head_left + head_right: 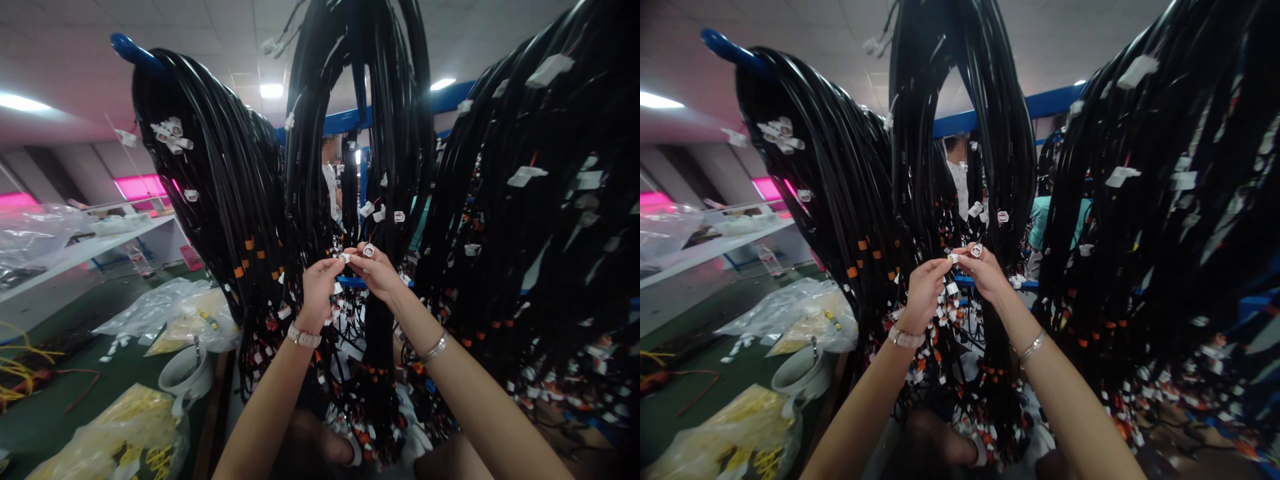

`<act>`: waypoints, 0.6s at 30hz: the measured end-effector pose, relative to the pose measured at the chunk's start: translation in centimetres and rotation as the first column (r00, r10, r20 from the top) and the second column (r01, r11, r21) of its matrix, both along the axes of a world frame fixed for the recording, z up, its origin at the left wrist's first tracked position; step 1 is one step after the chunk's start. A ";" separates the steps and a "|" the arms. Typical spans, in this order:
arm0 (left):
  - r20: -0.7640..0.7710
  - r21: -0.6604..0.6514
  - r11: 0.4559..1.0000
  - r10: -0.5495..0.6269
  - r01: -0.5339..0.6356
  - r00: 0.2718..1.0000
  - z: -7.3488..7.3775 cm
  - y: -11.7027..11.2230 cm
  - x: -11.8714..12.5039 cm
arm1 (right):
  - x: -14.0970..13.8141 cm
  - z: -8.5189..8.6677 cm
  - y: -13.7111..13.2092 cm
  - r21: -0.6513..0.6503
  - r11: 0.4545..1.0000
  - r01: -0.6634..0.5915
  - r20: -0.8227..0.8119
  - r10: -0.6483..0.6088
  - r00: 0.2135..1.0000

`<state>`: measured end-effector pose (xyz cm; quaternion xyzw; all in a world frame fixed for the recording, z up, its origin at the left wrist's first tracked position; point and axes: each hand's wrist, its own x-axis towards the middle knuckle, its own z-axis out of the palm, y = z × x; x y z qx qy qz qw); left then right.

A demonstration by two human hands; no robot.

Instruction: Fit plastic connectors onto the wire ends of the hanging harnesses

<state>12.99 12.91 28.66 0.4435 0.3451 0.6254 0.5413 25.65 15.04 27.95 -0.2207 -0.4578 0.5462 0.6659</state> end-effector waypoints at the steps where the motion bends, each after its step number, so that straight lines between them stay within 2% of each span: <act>1: 0.000 0.003 1.000 -0.013 0.013 1.000 0.0 0.0 0.0 | 0.0 0.0 0.0 0.001 1.000 0.000 -0.003 0.000 1.000; 9: 0.012 -0.016 0.996 -0.086 0.086 0.996 0.2 0.3 -0.5 | 0.1 -0.4 0.4 0.009 1.000 0.011 0.013 -0.011 1.000; 18: 0.020 -0.055 0.982 -0.178 0.179 0.984 0.3 0.6 -0.8 | 0.1 -0.1 0.0 0.000 1.000 0.024 0.026 -0.024 0.999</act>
